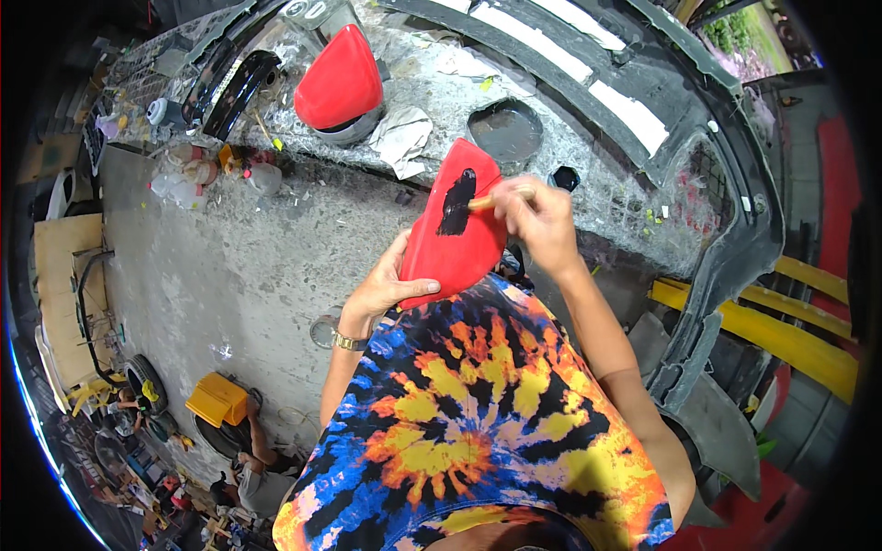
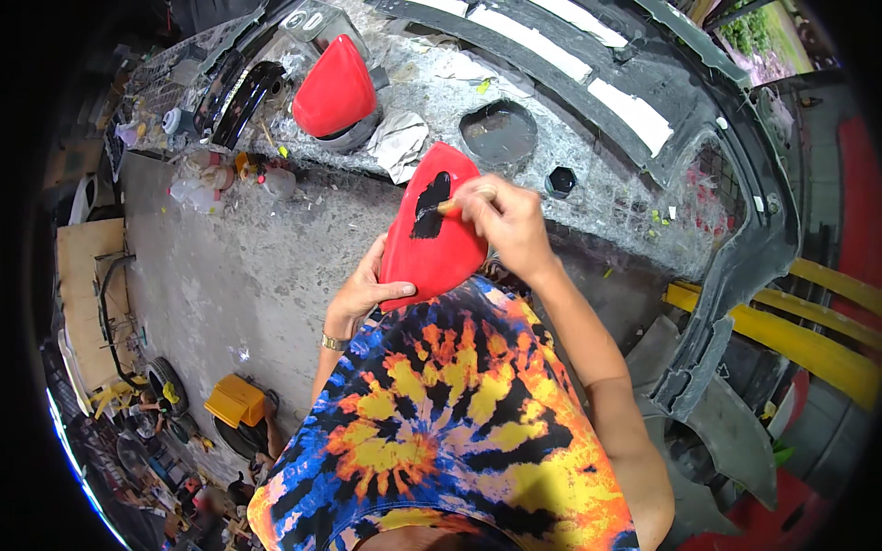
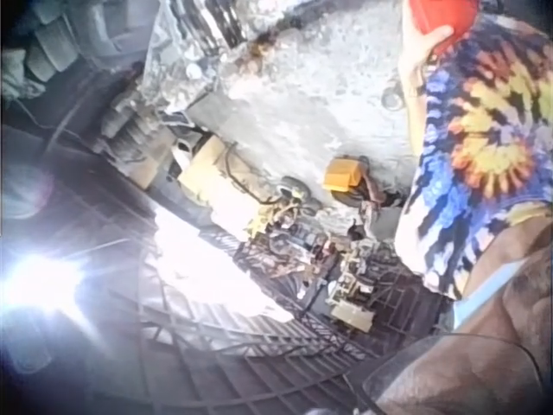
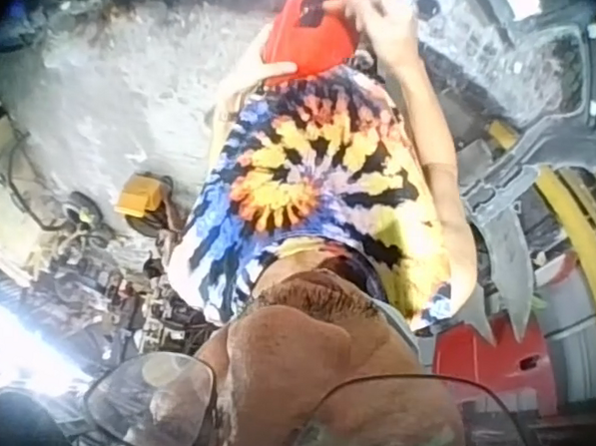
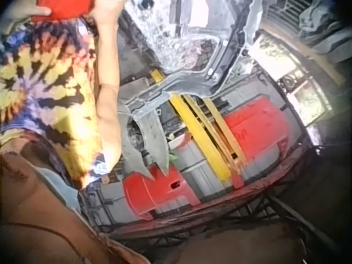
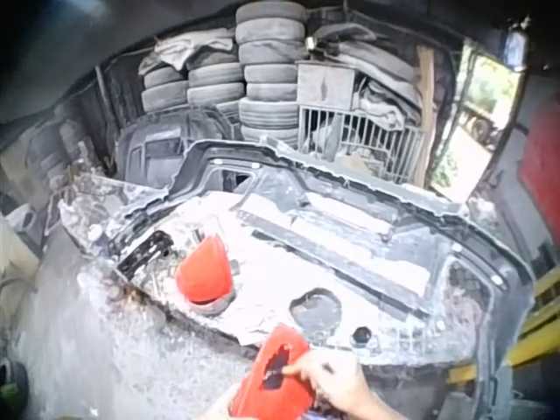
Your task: Painting a red car side mirror cover with black paint using a small brush.
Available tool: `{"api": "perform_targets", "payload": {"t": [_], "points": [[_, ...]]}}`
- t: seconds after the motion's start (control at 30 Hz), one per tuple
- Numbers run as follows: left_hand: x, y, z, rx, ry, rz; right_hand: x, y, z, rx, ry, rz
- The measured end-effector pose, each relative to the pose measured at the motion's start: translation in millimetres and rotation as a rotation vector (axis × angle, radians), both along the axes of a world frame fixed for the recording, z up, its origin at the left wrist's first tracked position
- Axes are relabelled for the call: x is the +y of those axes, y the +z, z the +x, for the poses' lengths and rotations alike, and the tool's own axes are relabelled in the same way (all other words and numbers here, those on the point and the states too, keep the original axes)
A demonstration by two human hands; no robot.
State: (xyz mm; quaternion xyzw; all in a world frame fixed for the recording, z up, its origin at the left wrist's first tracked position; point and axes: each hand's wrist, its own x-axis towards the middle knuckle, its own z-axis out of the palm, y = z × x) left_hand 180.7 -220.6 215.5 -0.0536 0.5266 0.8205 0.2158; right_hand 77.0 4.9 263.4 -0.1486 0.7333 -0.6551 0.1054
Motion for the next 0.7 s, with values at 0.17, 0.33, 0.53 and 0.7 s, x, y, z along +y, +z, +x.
{"api": "perform_targets", "payload": {"t": [0.17, 0.33, 0.53, 0.7], "points": [[0, 3, -1, -0.011, 0.039, -0.013, -8, -2, -17, 0.451, -0.069, 0.158], [0, 4, -1, -0.071, 0.076, 0.051, -15, 3, 30, 0.423, 0.227, 0.108], [3, 5, 0, -0.005, 0.041, -0.029, -8, 5, -19, 0.197, 0.016, 0.097], [5, 9, -4, -0.001, 0.047, -0.028, -10, 6, -20, 0.554, -0.02, 0.181]]}}
